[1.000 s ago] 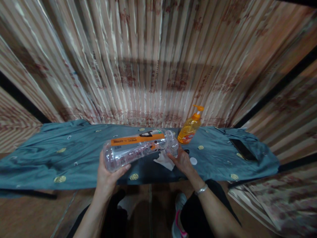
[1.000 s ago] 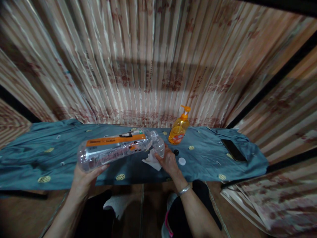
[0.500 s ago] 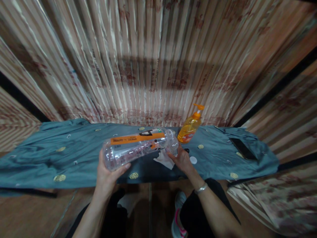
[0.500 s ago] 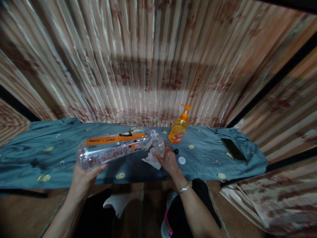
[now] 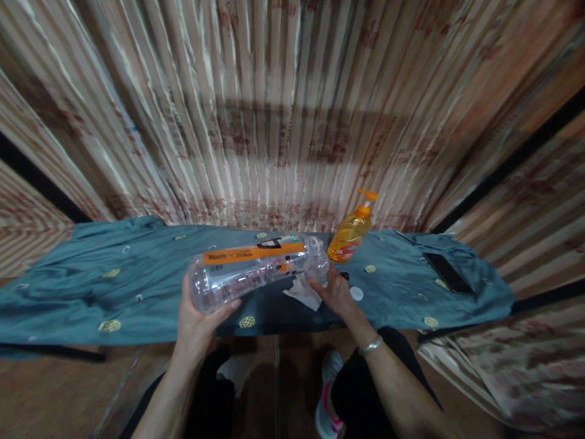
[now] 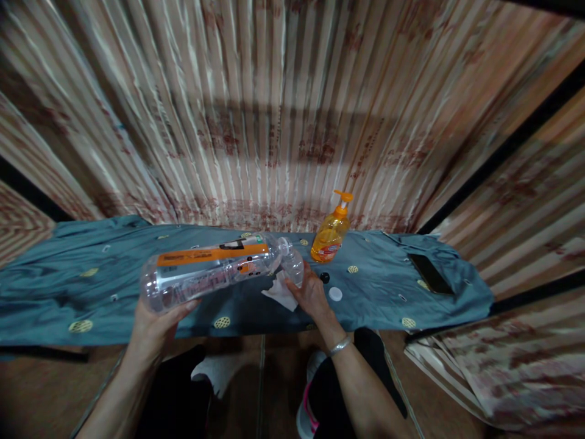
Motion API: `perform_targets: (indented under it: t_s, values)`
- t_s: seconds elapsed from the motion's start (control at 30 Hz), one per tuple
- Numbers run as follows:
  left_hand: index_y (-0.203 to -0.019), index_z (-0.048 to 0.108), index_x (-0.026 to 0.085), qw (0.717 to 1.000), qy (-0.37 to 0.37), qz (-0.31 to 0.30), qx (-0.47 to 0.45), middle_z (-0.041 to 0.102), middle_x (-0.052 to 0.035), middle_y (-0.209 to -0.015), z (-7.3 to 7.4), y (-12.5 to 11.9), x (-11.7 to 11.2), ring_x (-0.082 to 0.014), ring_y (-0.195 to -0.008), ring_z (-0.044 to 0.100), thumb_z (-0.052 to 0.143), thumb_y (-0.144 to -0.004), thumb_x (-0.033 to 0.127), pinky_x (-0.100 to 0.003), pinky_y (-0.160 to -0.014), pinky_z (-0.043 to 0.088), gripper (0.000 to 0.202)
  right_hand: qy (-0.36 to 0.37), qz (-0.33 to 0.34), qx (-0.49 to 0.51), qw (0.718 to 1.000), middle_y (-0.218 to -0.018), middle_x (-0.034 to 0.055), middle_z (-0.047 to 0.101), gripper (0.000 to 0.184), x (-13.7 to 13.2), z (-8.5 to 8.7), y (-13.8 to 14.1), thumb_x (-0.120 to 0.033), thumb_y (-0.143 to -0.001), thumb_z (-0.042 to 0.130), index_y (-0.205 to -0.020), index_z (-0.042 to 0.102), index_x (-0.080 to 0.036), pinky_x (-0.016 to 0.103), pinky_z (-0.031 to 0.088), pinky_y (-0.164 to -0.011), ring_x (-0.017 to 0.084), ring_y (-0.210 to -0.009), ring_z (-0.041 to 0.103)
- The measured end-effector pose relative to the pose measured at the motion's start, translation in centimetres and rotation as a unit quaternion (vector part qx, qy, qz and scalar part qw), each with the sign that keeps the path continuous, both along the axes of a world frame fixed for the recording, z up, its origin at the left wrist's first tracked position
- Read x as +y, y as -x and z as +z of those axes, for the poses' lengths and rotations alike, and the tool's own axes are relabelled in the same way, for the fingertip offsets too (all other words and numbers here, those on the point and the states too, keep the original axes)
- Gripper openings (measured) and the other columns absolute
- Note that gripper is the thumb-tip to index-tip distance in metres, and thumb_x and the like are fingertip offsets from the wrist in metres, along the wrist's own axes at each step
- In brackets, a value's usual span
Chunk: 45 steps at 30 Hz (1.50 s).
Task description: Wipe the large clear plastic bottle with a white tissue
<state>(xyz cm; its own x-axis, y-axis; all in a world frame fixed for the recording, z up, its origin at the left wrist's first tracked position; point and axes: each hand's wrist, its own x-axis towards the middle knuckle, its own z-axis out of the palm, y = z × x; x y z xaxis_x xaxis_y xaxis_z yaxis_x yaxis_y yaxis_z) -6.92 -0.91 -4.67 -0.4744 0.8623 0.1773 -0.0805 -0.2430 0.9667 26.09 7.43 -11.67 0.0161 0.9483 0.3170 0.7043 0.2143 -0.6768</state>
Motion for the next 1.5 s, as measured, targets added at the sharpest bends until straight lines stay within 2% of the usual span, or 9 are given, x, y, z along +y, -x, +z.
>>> perform_targets:
  t_s: [0.13, 0.33, 0.47, 0.67, 0.87, 1.07, 1.27, 1.5]
  values:
    - [-0.16, 0.063, 0.024, 1.0, -0.001, -0.006, 0.003, 0.074, -0.0161, -0.156, -0.4, 0.2, 0.1, -0.0431, -0.146, 0.073, 0.117, -0.043, 0.047, -0.055, -0.126, 0.059, 0.131, -0.018, 0.0, 0.0, 1.0, -0.125, 0.0214, 0.089, 0.07, 0.1, -0.5, 0.0, -0.05, -0.096, 0.083, -0.158, 0.066, -0.02, 0.064, 0.072, -0.102, 0.043, -0.116, 0.087]
    - [-0.16, 0.063, 0.024, 1.0, -0.002, -0.003, 0.01, 0.076, -0.0161, -0.155, -0.7, 0.4, 0.3, -0.0446, -0.144, 0.074, 0.118, -0.041, 0.047, -0.06, -0.128, 0.057, 0.133, -0.027, 0.002, -0.004, 1.0, -0.129, 0.0255, 0.087, 0.069, 0.4, -1.1, -0.1, -0.046, -0.095, 0.082, -0.156, 0.066, -0.016, 0.066, 0.071, -0.104, 0.044, -0.119, 0.086]
    - [-0.162, 0.063, 0.026, 1.0, -0.011, -0.007, 0.014, 0.075, -0.0159, -0.158, -0.8, 0.4, 0.4, -0.0461, -0.147, 0.072, 0.118, -0.043, 0.047, -0.063, -0.13, 0.055, 0.133, -0.028, -0.004, -0.013, 1.0, -0.126, 0.0238, 0.088, 0.069, 0.4, -1.2, -0.2, -0.045, -0.095, 0.083, -0.156, 0.066, -0.019, 0.068, 0.072, -0.1, 0.044, -0.115, 0.087]
    - [-0.161, 0.063, 0.025, 1.0, -0.009, -0.003, 0.014, 0.074, -0.0165, -0.16, -0.7, 0.4, 0.3, -0.0459, -0.149, 0.071, 0.118, -0.043, 0.046, -0.063, -0.132, 0.052, 0.132, -0.04, -0.004, -0.016, 0.999, -0.117, 0.02, 0.089, 0.07, 0.4, -1.2, -0.2, -0.046, -0.095, 0.083, -0.157, 0.065, -0.021, 0.065, 0.073, -0.095, 0.042, -0.108, 0.087]
    - [-0.159, 0.065, 0.024, 1.0, -0.01, -0.004, 0.014, 0.076, -0.0158, -0.155, -0.5, 0.2, 0.1, -0.0442, -0.144, 0.074, 0.118, -0.045, 0.047, -0.06, -0.129, 0.056, 0.128, -0.017, -0.002, -0.004, 1.0, -0.124, 0.0233, 0.089, 0.067, 0.3, -0.7, -0.1, -0.045, -0.094, 0.082, -0.154, 0.067, -0.019, 0.065, 0.071, -0.101, 0.043, -0.113, 0.086]
    - [-0.157, 0.065, 0.024, 1.0, -0.012, -0.01, 0.012, 0.076, -0.0161, -0.155, -0.6, 0.3, 0.2, -0.0447, -0.144, 0.074, 0.118, -0.043, 0.047, -0.063, -0.13, 0.056, 0.128, -0.012, -0.003, -0.001, 1.0, -0.118, 0.0192, 0.089, 0.068, 0.1, 0.0, 0.0, -0.042, -0.093, 0.083, -0.156, 0.067, -0.022, 0.064, 0.072, -0.098, 0.042, -0.11, 0.087]
    - [-0.159, 0.064, 0.024, 1.0, -0.011, -0.01, 0.018, 0.073, -0.0166, -0.16, -0.8, 0.5, 0.3, -0.0453, -0.148, 0.071, 0.117, -0.044, 0.047, -0.063, -0.132, 0.052, 0.129, 0.006, 0.001, 0.003, 1.0, -0.124, 0.0245, 0.087, 0.068, 0.1, 0.5, 0.1, -0.041, -0.092, 0.082, -0.153, 0.067, -0.018, 0.066, 0.07, -0.103, 0.044, -0.114, 0.086]
    - [-0.161, 0.063, 0.025, 1.0, -0.015, -0.01, 0.02, 0.073, -0.017, -0.16, -0.5, 0.2, 0.2, -0.0458, -0.147, 0.071, 0.117, -0.046, 0.047, -0.066, -0.134, 0.05, 0.129, 0.009, 0.001, 0.005, 1.0, -0.124, 0.0215, 0.088, 0.063, 0.0, 0.6, 0.0, -0.038, -0.092, 0.082, -0.152, 0.069, -0.022, 0.069, 0.07, -0.105, 0.043, -0.117, 0.086]
